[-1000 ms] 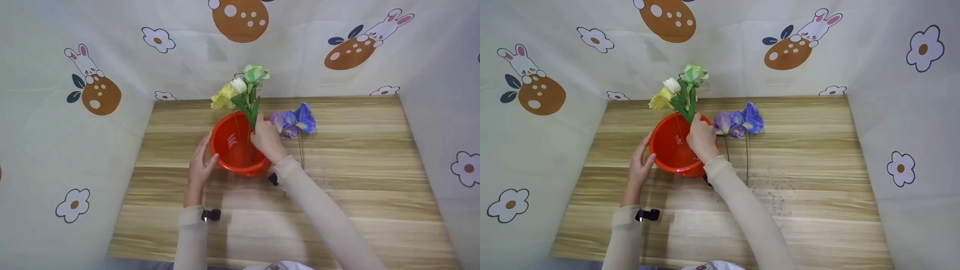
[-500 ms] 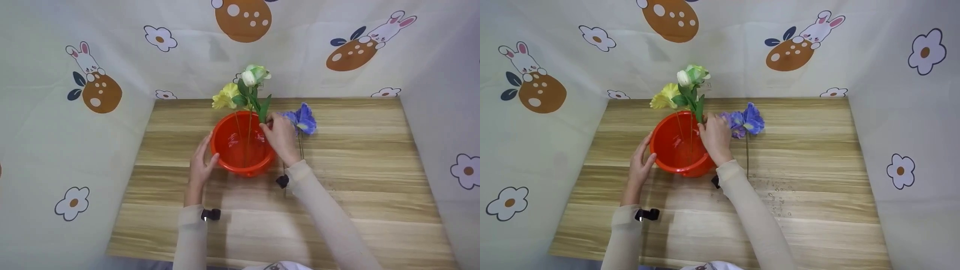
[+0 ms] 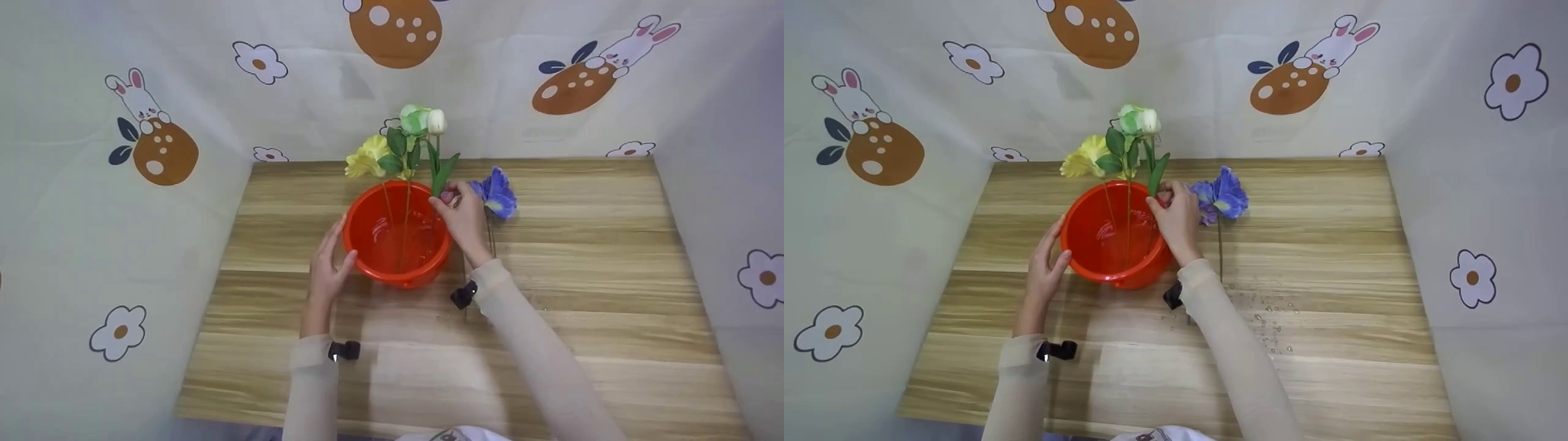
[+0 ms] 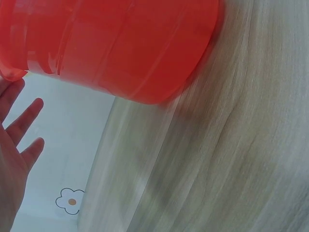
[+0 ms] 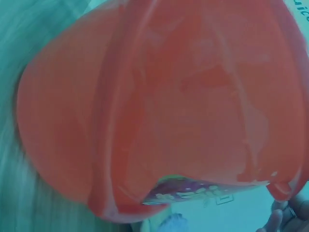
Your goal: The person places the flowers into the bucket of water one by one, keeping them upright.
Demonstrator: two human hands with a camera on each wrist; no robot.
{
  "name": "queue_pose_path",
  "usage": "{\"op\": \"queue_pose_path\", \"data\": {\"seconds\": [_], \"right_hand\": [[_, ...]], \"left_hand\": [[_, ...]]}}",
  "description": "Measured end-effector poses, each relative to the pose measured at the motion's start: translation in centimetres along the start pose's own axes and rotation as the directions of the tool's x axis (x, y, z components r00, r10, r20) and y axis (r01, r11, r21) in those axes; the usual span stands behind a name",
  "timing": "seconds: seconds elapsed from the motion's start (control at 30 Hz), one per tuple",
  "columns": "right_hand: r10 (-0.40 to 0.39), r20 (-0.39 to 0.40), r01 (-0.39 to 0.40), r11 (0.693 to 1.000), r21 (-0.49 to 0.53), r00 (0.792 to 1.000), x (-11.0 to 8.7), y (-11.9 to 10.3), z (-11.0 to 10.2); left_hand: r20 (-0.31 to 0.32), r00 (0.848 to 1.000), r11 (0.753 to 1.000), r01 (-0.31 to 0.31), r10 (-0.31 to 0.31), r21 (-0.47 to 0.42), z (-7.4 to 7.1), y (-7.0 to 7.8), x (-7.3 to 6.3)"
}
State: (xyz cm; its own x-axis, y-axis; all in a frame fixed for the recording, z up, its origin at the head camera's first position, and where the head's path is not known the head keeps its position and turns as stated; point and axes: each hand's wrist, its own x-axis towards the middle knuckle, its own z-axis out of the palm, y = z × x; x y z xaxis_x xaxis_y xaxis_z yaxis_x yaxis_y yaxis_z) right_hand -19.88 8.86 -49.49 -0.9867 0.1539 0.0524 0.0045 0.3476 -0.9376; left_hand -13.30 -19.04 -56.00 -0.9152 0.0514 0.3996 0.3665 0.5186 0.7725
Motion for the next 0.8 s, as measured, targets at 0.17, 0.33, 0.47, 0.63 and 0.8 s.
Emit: {"op": "queue_pose_path", "data": {"seconds": [0.17,0.33,0.47,0.63,0.8], "right_hand": [[0.021,0.045,-0.023,0.998,0.066,0.999,0.4,0.5,0.6],[0.070,0.130,-0.079,0.995,0.065,0.989,0.6,0.4,0.6],[0.083,0.163,-0.095,0.994,0.063,0.983,0.6,0.4,0.4],[0.057,0.182,-0.077,0.991,0.106,0.982,0.4,0.5,0.0],[0.034,0.182,-0.061,0.988,0.143,0.983,0.1,0.5,-0.9]], "left_hand": [[0.001,1.000,1.000,0.003,-0.003,0.005,0.0,0.0,0.0],[0.003,1.000,1.000,0.008,-0.008,0.008,-0.1,0.1,0.0],[0.005,1.000,1.000,0.009,-0.009,0.003,-0.1,0.1,0.0],[0.001,1.000,1.000,-0.001,0.001,-0.013,-0.1,0.1,0.0],[0.007,1.000,1.000,0.002,-0.002,-0.010,-0.1,0.1,0.0]]}}
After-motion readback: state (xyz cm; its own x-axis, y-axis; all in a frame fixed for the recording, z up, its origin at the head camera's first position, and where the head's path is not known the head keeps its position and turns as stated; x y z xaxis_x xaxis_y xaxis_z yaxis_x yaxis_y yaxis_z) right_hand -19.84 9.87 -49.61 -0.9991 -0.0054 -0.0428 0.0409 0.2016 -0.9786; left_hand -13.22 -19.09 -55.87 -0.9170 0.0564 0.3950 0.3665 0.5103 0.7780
